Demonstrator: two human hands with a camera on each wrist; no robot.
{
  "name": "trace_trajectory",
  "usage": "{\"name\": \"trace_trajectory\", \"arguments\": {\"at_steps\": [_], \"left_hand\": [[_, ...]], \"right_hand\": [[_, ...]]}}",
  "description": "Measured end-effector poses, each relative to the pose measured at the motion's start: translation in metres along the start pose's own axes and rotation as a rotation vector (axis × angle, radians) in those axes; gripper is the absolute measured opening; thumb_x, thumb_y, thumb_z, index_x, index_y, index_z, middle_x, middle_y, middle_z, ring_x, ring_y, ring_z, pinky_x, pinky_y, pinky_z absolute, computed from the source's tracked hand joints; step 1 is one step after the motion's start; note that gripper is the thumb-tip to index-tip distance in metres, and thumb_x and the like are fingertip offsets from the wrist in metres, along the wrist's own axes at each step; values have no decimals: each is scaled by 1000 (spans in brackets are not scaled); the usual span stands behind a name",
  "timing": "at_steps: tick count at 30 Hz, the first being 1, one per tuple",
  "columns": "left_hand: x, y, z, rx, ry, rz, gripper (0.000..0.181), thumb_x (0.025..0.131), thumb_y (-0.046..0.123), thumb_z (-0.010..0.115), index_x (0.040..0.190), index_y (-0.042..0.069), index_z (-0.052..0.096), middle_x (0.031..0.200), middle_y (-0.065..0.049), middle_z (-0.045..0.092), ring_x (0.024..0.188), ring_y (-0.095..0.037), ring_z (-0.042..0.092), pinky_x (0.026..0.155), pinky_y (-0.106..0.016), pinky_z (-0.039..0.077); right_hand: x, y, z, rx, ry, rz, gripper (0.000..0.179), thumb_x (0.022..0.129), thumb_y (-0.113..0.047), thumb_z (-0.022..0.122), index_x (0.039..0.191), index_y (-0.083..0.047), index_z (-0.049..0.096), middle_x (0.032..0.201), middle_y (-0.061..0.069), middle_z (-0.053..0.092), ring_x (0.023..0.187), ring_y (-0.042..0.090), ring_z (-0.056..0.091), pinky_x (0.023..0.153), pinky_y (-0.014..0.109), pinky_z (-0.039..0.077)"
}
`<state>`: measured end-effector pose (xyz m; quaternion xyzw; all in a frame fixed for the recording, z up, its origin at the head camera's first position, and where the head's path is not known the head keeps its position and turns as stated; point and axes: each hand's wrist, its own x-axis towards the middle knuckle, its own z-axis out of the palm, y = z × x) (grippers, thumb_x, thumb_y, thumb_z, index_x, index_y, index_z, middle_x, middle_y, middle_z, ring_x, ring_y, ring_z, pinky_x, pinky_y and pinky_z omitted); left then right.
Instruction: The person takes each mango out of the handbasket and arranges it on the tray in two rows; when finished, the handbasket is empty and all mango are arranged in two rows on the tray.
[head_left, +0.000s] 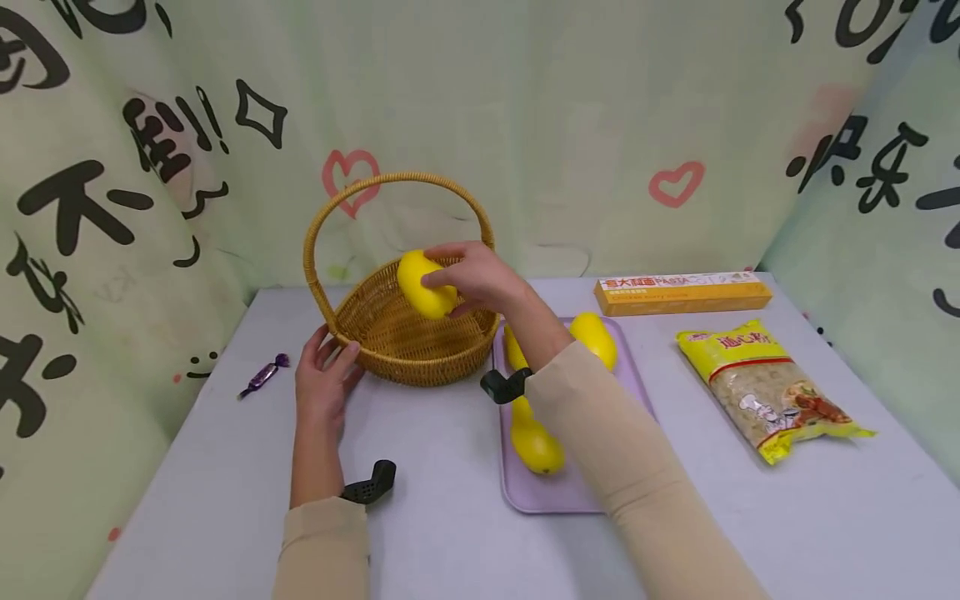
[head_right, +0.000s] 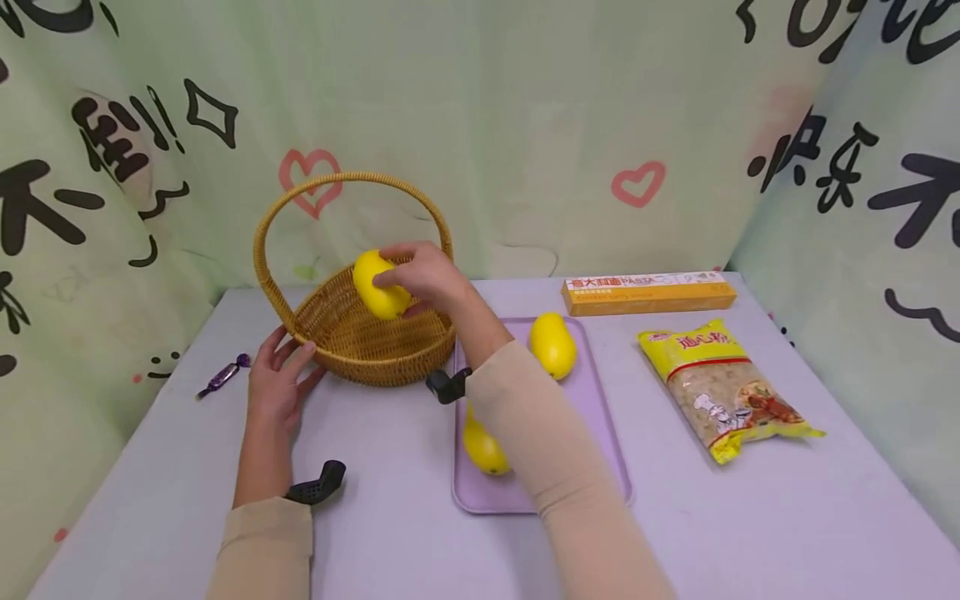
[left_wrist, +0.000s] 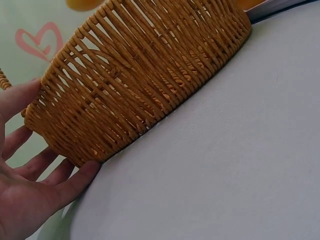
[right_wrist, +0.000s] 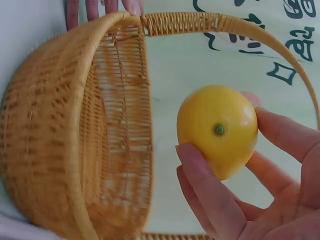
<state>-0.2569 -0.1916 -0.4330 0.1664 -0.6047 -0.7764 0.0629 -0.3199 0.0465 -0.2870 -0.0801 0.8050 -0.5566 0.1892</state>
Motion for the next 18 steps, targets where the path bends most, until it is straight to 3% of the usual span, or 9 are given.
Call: {"name": "trace_trajectory", "arguments": {"at_steps": [4, 9, 18], "left_hand": [[-1, 2, -1, 1, 0, 4, 73, 100, 15, 69, 162, 29, 33, 165, -5, 38, 144, -22, 48, 113, -40, 50], [-2, 2, -2, 4, 0, 5, 74, 100, 15, 69, 163, 28, 32, 166, -7, 37, 144, -23, 48, 113, -40, 50], [-1, 1, -2, 16, -16, 7, 74, 100, 15, 69, 163, 26, 31, 165, -8, 38, 144, -24, 48, 112, -41, 51]], "right_hand": [[-14, -1, -14, -48, 13, -8, 56, 97, -22, 72, 150, -21, 55, 152, 7, 49, 107, 26, 67, 83, 44, 65], [-27, -1, -26, -92, 19, -1, 56, 96, -23, 73, 149, -22, 56, 141, 10, 55, 112, 26, 63, 81, 42, 65], [-57, 7, -40, -137, 60, 29, 62, 97, -19, 71, 154, -25, 49, 153, 16, 47, 128, 33, 59, 85, 46, 64]]}}
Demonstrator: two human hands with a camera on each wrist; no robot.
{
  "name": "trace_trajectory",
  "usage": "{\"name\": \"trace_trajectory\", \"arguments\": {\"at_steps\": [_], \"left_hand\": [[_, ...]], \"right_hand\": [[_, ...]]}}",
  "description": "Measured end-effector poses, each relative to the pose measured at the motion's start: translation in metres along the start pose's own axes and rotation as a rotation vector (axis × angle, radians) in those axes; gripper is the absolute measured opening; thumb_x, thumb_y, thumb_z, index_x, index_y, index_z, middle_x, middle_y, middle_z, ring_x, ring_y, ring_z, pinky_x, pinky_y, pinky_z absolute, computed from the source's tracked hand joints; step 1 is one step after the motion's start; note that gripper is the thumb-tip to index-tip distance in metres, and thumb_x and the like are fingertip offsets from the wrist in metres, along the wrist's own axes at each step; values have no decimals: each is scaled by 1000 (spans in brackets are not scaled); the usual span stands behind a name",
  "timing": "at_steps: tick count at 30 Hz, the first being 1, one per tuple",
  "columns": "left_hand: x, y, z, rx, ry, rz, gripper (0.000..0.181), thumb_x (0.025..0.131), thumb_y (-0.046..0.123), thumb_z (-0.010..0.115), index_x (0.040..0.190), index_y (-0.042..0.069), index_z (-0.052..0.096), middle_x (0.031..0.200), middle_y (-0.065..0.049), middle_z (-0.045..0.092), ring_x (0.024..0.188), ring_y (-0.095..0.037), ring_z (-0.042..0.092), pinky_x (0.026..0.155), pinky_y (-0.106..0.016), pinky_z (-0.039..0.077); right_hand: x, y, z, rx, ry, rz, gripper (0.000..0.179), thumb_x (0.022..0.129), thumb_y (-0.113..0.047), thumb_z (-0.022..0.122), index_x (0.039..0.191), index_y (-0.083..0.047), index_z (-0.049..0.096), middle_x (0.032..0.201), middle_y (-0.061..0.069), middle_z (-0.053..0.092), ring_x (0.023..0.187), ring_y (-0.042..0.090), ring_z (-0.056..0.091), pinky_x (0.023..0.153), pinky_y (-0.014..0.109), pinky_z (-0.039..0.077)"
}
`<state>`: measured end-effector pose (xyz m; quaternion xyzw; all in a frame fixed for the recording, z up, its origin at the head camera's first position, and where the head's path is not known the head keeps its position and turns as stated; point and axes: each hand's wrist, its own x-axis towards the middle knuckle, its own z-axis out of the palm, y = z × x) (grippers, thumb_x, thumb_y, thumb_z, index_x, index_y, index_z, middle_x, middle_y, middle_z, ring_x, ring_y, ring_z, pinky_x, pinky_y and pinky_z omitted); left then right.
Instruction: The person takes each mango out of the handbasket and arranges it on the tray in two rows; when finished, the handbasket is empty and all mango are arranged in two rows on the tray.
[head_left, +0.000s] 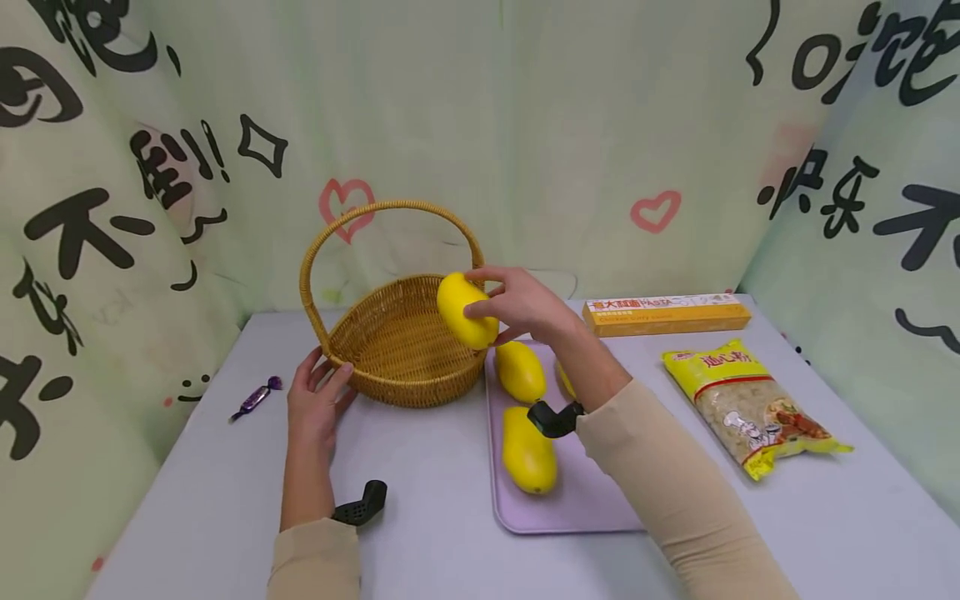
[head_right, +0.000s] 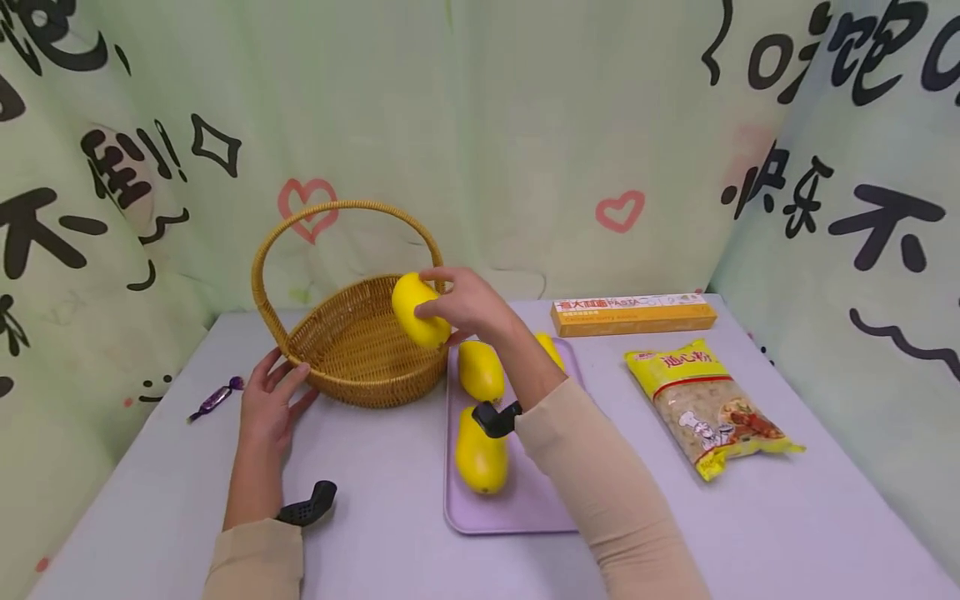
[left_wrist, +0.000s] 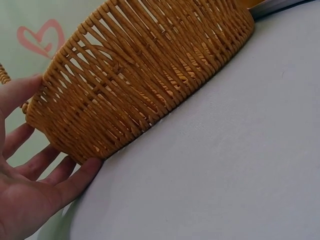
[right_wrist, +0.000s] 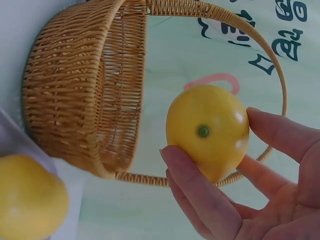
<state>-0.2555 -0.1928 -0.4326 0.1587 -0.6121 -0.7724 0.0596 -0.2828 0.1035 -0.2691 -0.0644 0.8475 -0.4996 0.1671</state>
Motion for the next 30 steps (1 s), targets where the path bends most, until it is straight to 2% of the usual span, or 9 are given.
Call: {"name": "trace_trajectory", "arguments": {"at_steps": [4, 12, 19, 30], "left_hand": [[-1, 1, -2, 10, 4, -1, 75, 100, 16, 69, 163, 27, 30, 166, -7, 37, 145, -24, 47, 113, -42, 50], [-2, 0, -1, 19, 9, -5, 75, 100, 18, 69, 163, 28, 30, 166, -6, 37, 143, -23, 48, 113, -42, 50], [-2, 0, 1, 21, 9, -12, 76, 100, 19, 70, 164, 30, 29, 167, -5, 35, 145, -23, 47, 113, -43, 49], [-2, 1, 3, 32, 24, -27, 75, 100, 19, 70, 163, 31, 31, 166, -5, 36, 144, -23, 48, 113, -43, 50]], "right_hand": [[-11, 5, -5, 8, 13, 22, 64, 97, -18, 71, 156, -27, 46, 153, 18, 46, 128, 35, 59, 85, 47, 64], [-34, 11, -17, 3, 12, 8, 63, 99, -21, 69, 157, -27, 45, 148, 17, 50, 124, 34, 61, 87, 47, 64], [-52, 16, -27, -57, 38, -2, 63, 99, -23, 68, 157, -28, 45, 144, 17, 53, 118, 34, 64, 87, 45, 64], [-84, 36, -39, -146, 88, 5, 66, 98, -28, 69, 158, -29, 43, 148, 20, 50, 114, 35, 66, 86, 43, 64]]}}
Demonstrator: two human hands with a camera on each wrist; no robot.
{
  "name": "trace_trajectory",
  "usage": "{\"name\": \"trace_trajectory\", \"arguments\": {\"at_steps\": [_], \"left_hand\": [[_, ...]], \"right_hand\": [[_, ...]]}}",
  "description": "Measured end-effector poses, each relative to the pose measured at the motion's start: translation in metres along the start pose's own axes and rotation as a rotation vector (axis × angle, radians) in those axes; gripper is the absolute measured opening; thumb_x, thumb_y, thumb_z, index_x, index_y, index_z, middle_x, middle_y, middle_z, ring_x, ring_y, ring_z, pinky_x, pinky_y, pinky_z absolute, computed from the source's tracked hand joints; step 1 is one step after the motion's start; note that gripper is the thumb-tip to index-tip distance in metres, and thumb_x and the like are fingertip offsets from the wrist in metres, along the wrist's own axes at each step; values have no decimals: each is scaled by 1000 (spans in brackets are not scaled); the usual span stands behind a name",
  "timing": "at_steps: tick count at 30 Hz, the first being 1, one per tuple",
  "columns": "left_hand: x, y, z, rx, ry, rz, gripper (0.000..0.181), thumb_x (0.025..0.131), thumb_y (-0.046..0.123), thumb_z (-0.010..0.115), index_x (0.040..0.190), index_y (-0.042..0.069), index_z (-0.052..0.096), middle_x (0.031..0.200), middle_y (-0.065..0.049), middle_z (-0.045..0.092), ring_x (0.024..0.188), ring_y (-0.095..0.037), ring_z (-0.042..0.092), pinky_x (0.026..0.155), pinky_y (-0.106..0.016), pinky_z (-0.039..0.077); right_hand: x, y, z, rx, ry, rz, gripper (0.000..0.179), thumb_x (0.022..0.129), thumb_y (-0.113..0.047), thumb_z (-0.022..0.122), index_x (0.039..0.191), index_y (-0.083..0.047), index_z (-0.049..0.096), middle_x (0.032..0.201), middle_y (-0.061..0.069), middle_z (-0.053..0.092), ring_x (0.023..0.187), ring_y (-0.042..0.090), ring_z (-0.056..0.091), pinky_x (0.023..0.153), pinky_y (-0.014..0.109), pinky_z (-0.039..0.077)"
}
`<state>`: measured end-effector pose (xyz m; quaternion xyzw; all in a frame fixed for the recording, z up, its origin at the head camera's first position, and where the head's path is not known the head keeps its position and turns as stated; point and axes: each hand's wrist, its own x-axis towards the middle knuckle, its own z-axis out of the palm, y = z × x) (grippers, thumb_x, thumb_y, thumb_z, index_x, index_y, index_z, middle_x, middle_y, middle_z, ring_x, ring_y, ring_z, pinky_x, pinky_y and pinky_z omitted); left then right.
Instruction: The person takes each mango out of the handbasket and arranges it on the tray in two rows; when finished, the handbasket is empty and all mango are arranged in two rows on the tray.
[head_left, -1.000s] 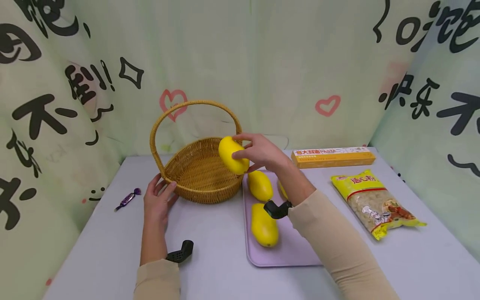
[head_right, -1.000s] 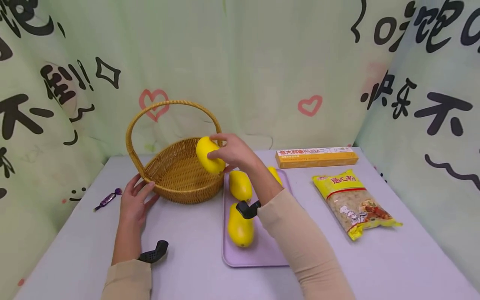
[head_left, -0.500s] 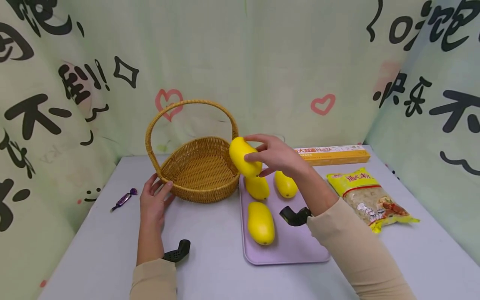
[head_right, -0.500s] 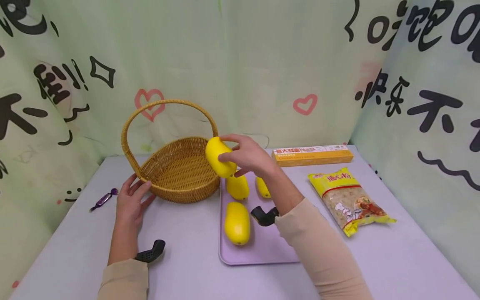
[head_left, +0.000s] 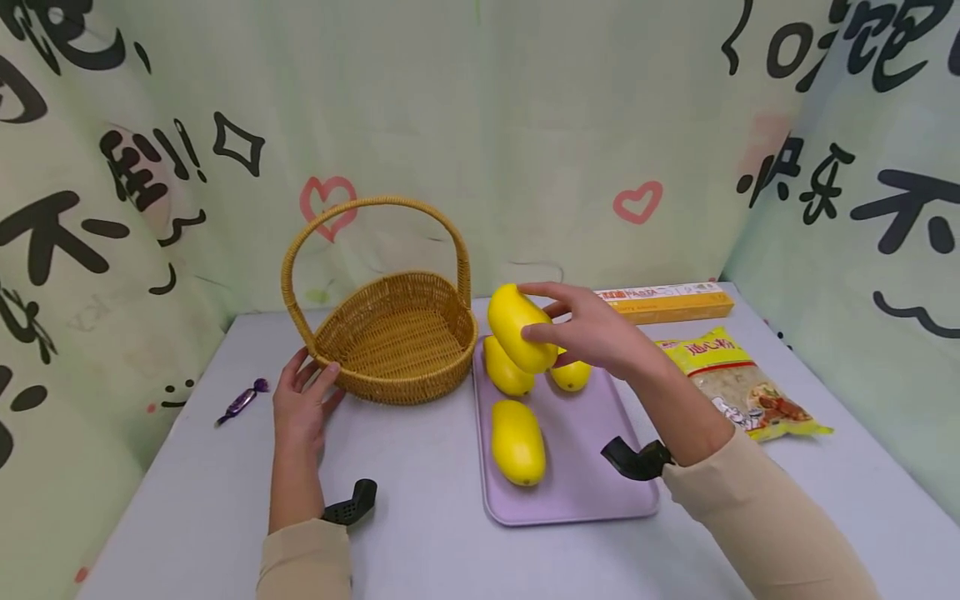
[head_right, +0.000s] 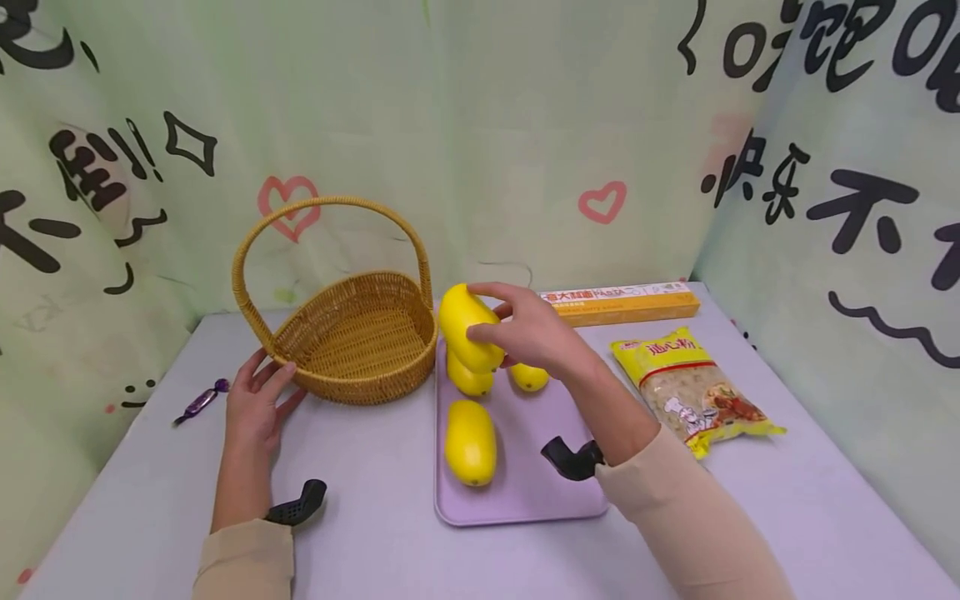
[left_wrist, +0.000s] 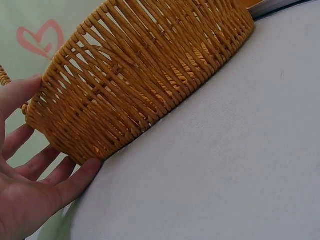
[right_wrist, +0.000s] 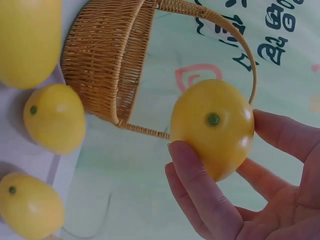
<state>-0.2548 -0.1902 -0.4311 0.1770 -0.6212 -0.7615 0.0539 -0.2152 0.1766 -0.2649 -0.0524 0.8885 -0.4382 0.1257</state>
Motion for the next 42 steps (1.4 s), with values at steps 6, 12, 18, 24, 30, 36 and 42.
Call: {"name": "trace_trajectory", "arguments": {"at_steps": [6, 12, 18, 24, 30, 36, 42], "left_hand": [[0, 0, -3, -13, 12, -6, 75, 100, 18, 70, 163, 32, 31, 166, -5, 36, 144, -23, 49, 114, -43, 49], [-1, 0, -6, -21, 19, -14, 76, 99, 18, 71, 163, 32, 31, 166, -5, 36, 143, -22, 49, 114, -43, 49], [-1, -1, -7, -15, 27, -11, 76, 99, 20, 71, 162, 32, 32, 166, -4, 37, 142, -21, 50, 114, -43, 49], [-2, 0, -7, -8, 28, -6, 75, 100, 21, 71, 162, 32, 31, 167, -5, 36, 143, -22, 49, 114, -43, 49], [-2, 2, -5, -10, 25, -7, 75, 99, 22, 71, 162, 33, 31, 167, -5, 35, 144, -23, 49, 115, -43, 48], [-1, 0, -2, -9, 14, -2, 75, 100, 21, 71, 162, 32, 32, 167, -6, 35, 144, -24, 49, 115, -44, 48], [0, -1, 1, -23, 6, 5, 75, 99, 19, 71, 162, 31, 32, 166, -6, 36, 138, -22, 52, 114, -43, 49]], "right_hand": [[-14, 10, -3, -15, 10, 11, 67, 98, -30, 69, 159, -28, 42, 148, 21, 49, 113, 35, 65, 86, 42, 64], [-31, 24, -5, 5, 14, -6, 67, 99, -27, 69, 159, -23, 41, 146, 23, 49, 111, 34, 65, 84, 40, 65], [-46, 39, -4, -22, 23, 26, 69, 99, -29, 69, 160, -21, 39, 149, 25, 48, 116, 35, 63, 83, 40, 65], [-56, 61, 0, -43, 17, 87, 75, 98, -32, 70, 162, -19, 34, 148, 28, 47, 111, 32, 65, 83, 41, 65], [-60, 82, 7, -34, -16, 153, 81, 96, -31, 74, 163, -18, 31, 143, 29, 48, 101, 27, 66, 79, 40, 65], [-61, 96, 15, -29, -53, 197, 82, 95, -29, 74, 163, -16, 31, 139, 28, 48, 98, 26, 63, 78, 39, 65], [-60, 107, 20, -42, -60, 241, 82, 94, -32, 75, 162, -15, 32, 136, 26, 51, 93, 25, 64, 77, 38, 64]]}}
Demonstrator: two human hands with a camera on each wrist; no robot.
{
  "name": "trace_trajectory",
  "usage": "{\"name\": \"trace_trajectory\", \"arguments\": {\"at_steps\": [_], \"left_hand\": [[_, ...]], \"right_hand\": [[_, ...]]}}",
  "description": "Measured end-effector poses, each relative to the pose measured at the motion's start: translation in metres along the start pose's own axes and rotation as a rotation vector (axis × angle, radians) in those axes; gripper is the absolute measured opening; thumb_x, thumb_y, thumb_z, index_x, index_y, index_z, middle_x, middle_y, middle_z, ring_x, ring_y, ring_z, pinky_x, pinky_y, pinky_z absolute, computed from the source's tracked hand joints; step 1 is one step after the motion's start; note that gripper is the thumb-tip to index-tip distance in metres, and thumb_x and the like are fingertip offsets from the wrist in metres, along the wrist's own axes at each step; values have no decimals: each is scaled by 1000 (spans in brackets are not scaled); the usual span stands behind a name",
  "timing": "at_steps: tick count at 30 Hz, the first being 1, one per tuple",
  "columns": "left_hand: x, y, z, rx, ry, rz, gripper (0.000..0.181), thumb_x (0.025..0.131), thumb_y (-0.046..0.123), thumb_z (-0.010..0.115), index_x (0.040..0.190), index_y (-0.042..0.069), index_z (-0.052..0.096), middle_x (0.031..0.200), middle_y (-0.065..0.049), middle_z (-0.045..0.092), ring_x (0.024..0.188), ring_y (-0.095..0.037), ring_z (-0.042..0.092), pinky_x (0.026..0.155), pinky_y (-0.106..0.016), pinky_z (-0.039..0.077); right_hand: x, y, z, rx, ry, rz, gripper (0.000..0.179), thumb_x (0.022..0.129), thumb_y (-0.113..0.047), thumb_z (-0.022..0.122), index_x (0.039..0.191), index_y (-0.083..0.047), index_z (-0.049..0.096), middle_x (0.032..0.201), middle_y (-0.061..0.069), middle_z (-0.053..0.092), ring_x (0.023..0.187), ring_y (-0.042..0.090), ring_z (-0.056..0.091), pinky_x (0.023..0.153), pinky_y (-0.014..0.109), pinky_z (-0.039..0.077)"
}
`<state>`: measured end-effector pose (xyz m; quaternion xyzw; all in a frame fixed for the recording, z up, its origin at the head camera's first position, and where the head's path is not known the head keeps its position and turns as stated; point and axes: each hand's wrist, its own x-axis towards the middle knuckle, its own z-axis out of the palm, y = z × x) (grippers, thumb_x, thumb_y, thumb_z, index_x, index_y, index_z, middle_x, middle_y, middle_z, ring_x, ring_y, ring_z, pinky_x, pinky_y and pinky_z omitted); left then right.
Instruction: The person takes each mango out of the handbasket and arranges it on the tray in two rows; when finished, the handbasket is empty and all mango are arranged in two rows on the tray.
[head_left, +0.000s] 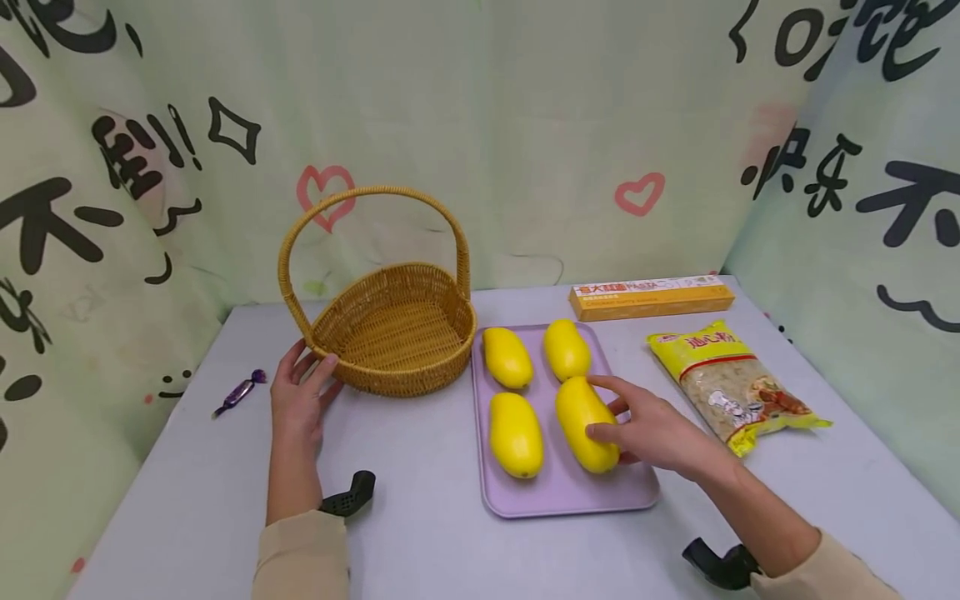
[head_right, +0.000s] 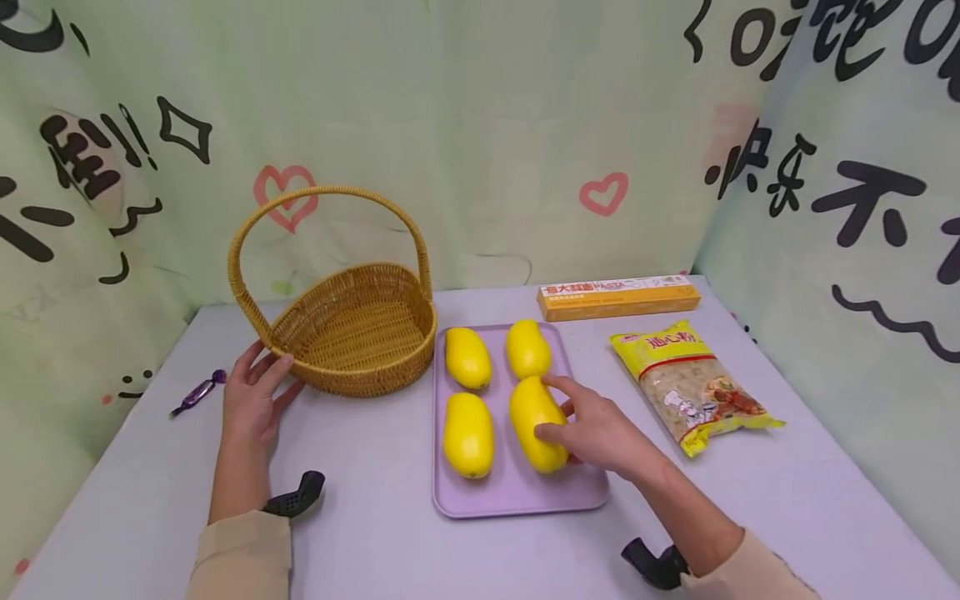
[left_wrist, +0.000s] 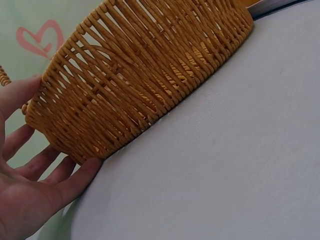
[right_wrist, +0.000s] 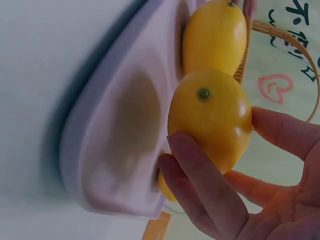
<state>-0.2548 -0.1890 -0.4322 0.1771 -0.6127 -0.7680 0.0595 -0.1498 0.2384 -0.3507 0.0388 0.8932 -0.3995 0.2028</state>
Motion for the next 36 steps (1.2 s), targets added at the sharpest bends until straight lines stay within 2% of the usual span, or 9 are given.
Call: {"name": "trace_trajectory", "arguments": {"at_steps": [7, 20, 27, 33, 36], "left_hand": [[1, 0, 3, -26, -14, -6, 76, 99, 15, 71, 162, 32, 33, 166, -4, 37, 138, -20, 52, 114, -43, 49], [-3, 3, 0, 8, 10, -27, 74, 99, 20, 71, 161, 34, 34, 165, -4, 38, 137, -21, 55, 112, -41, 50], [-5, 3, -6, 7, 16, -18, 75, 99, 19, 71, 162, 32, 32, 166, -4, 37, 136, -21, 55, 112, -41, 50], [-4, 2, -6, -6, 15, -20, 75, 99, 19, 72, 162, 33, 34, 165, -3, 38, 134, -20, 55, 113, -41, 50], [-4, 2, -3, -17, 11, -1, 72, 99, 20, 71, 161, 30, 35, 164, -5, 40, 136, -22, 54, 113, -42, 50]], "right_hand": [[1, 9, 3, 0, 8, 10, 81, 94, -34, 74, 160, -11, 33, 134, 26, 52, 92, 25, 63, 76, 39, 64], [3, 12, 9, -15, 11, 25, 79, 95, -36, 73, 158, -10, 35, 134, 26, 53, 89, 24, 63, 74, 37, 64], [5, 11, 10, -22, -4, 22, 78, 96, -36, 72, 159, -9, 34, 136, 27, 53, 90, 25, 63, 74, 37, 63], [4, 13, 8, -11, -7, 24, 79, 96, -37, 72, 159, -9, 34, 138, 28, 51, 92, 26, 62, 72, 37, 63], [3, 15, 4, -23, 5, 26, 80, 96, -40, 71, 159, -9, 33, 137, 28, 51, 93, 26, 61, 71, 36, 62]]}}
